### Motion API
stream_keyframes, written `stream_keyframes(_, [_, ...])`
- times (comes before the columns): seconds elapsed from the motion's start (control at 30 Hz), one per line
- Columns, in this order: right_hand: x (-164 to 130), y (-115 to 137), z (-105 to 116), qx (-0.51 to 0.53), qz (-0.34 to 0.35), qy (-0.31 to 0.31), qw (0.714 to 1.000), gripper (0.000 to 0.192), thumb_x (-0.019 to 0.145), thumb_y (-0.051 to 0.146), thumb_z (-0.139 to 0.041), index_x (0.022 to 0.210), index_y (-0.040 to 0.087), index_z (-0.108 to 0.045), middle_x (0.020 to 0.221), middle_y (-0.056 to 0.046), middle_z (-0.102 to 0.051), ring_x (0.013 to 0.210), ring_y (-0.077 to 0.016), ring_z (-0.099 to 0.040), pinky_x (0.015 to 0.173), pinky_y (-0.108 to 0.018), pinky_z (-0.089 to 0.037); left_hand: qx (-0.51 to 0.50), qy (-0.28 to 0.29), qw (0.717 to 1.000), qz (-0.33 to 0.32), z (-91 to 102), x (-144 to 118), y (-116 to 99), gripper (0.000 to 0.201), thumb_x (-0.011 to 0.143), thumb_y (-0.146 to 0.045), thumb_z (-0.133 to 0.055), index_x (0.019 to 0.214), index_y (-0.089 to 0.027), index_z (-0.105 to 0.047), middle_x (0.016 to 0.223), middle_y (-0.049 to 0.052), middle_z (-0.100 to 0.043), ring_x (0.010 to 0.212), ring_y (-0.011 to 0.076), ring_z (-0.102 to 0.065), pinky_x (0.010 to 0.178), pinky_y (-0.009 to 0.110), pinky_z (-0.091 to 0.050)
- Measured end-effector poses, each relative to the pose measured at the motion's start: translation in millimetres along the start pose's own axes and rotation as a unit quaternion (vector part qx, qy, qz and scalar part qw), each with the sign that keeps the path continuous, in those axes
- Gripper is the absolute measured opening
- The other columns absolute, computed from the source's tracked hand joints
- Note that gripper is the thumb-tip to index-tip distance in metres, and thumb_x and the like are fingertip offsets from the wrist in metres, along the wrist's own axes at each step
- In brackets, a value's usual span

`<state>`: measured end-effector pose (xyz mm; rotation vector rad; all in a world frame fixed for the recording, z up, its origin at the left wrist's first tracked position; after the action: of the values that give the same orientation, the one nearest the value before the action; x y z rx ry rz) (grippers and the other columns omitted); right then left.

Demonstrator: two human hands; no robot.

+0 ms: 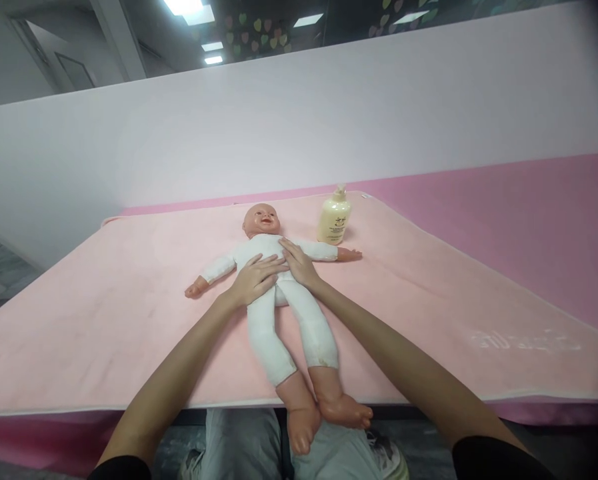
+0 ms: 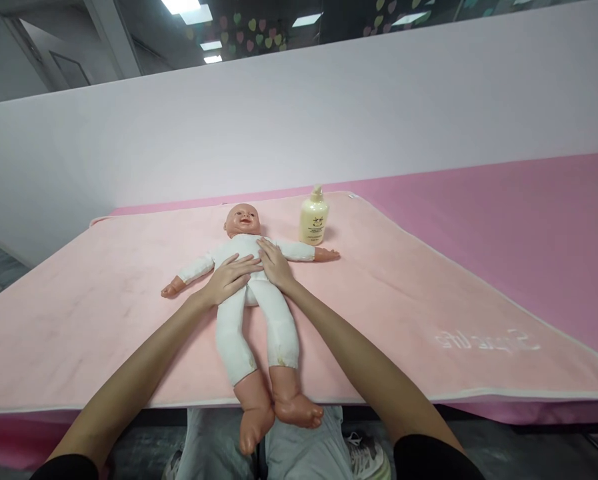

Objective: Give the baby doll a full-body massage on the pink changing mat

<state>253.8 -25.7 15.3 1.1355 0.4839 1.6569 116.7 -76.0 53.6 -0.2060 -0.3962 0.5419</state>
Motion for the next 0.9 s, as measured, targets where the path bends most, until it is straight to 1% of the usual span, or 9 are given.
stream_keyframes(0.13, [0, 0, 0, 0.005, -0.005, 0.000, 1.000, 0.057, 0.094, 0.051, -0.023, 0.134, 0.022, -0.052, 0.145, -0.006, -0.043, 0.139, -0.0182, -0.033, 0.119, -0.043, -0.014, 0.039, 0.019, 0.999, 0.026, 3.3, 2, 2, 0.045, 0.098, -0.041, -0.025, 0.141, -0.036, -0.039, 0.153, -0.004, -0.031, 0.145, 0.0189, -0.019, 0.119, 0.048, -0.011])
stream_keyframes(0.3, [0, 2, -1, -0.017, 0.004, 0.010, 1.000, 0.054, 0.095, 0.047, -0.025, 0.136, 0.022, -0.050, 0.146, -0.005, -0.042, 0.140, -0.0185, -0.031, 0.118, -0.044, -0.017, 0.059, -0.009, 0.994, 0.092, 4.4, 3, 21, 0.053, 0.096, -0.051, -0.028, 0.146, -0.033, -0.032, 0.156, 0.000, -0.023, 0.146, 0.0196, -0.016, 0.119, 0.047, -0.008])
stream_keyframes(0.4, [-4, 15, 2, -0.106, 0.043, 0.008, 0.993, 0.053, 0.095, 0.041, -0.027, 0.136, 0.016, -0.049, 0.145, -0.010, -0.044, 0.138, -0.0224, -0.034, 0.116, -0.047, -0.020, 0.046, -0.019, 0.991, 0.122, 1.9, 1, 34, 0.055, 0.095, -0.053, -0.028, 0.147, -0.032, -0.029, 0.157, -0.001, -0.020, 0.146, 0.0191, -0.014, 0.119, 0.046, -0.008])
stream_keyframes(0.5, [-10, 42, 5, -0.217, 0.119, 0.004, 0.969, 0.049, 0.095, 0.033, -0.027, 0.127, 0.008, -0.057, 0.131, -0.018, -0.055, 0.128, -0.0269, -0.046, 0.116, -0.050, -0.019, 0.016, -0.038, 0.989, 0.139, -0.2, -2, 44, 0.057, 0.095, -0.052, -0.028, 0.147, -0.029, -0.027, 0.156, -0.001, -0.022, 0.147, 0.0177, -0.012, 0.120, 0.044, -0.008])
stream_keyframes(0.57, [-16, 62, 0, -0.236, 0.183, 0.035, 0.954, 0.046, 0.096, 0.031, -0.029, 0.114, 0.010, -0.065, 0.119, -0.017, -0.063, 0.120, -0.0265, -0.053, 0.115, -0.048, -0.022, -0.017, -0.064, 0.985, 0.158, -1.4, -5, 54, 0.056, 0.096, -0.048, -0.025, 0.148, -0.025, -0.027, 0.156, 0.001, -0.023, 0.147, 0.0170, -0.012, 0.120, 0.043, -0.008])
stream_keyframes(0.63, [-23, 76, -9, -0.200, 0.238, 0.084, 0.947, 0.041, 0.095, 0.033, -0.033, 0.104, 0.017, -0.070, 0.111, -0.013, -0.068, 0.114, -0.0243, -0.058, 0.111, -0.044, -0.032, -0.056, -0.097, 0.980, 0.167, -2.9, -9, 63, 0.055, 0.097, -0.044, -0.023, 0.148, -0.021, -0.028, 0.156, 0.004, -0.022, 0.146, 0.0163, -0.014, 0.120, 0.040, -0.010])
stream_keyframes(0.73, [-29, 85, -19, -0.113, 0.253, 0.129, 0.952, 0.033, 0.094, 0.035, -0.040, 0.102, 0.024, -0.071, 0.111, -0.006, -0.069, 0.115, -0.0215, -0.059, 0.106, -0.043, -0.039, -0.116, -0.162, 0.965, 0.173, -4.0, -14, 75, 0.054, 0.096, -0.040, -0.028, 0.145, -0.018, -0.033, 0.155, 0.007, -0.026, 0.145, 0.0177, -0.019, 0.120, 0.039, -0.015])
stream_keyframes(0.8, [-29, 83, -24, -0.095, 0.232, 0.156, 0.955, 0.030, 0.093, 0.034, -0.044, 0.106, 0.026, -0.069, 0.119, -0.003, -0.066, 0.123, -0.0214, -0.054, 0.110, -0.047, -0.033, -0.150, -0.213, 0.949, 0.178, -2.7, -18, 79, 0.053, 0.095, -0.038, -0.032, 0.143, -0.017, -0.035, 0.152, 0.009, -0.033, 0.142, 0.0197, -0.028, 0.119, 0.040, -0.021])
stream_keyframes(0.9, [-26, 78, -29, -0.132, 0.181, 0.189, 0.956, 0.032, 0.094, 0.035, -0.044, 0.116, 0.028, -0.065, 0.131, -0.001, -0.058, 0.133, -0.0217, -0.042, 0.116, -0.052, -0.017, -0.166, -0.272, 0.932, 0.170, 2.1, -21, 77, 0.050, 0.092, -0.030, -0.036, 0.140, -0.016, -0.039, 0.143, 0.012, -0.046, 0.132, 0.0205, -0.044, 0.114, 0.041, -0.032])
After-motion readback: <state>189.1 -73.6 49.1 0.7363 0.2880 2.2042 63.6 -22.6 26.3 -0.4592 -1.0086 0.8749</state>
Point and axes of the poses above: each hand's wrist, its own x-axis towards the middle knuckle, its own z-axis out of the back of the hand, y = z × x, the point moved 6 cm from there along x, towards the middle knuckle
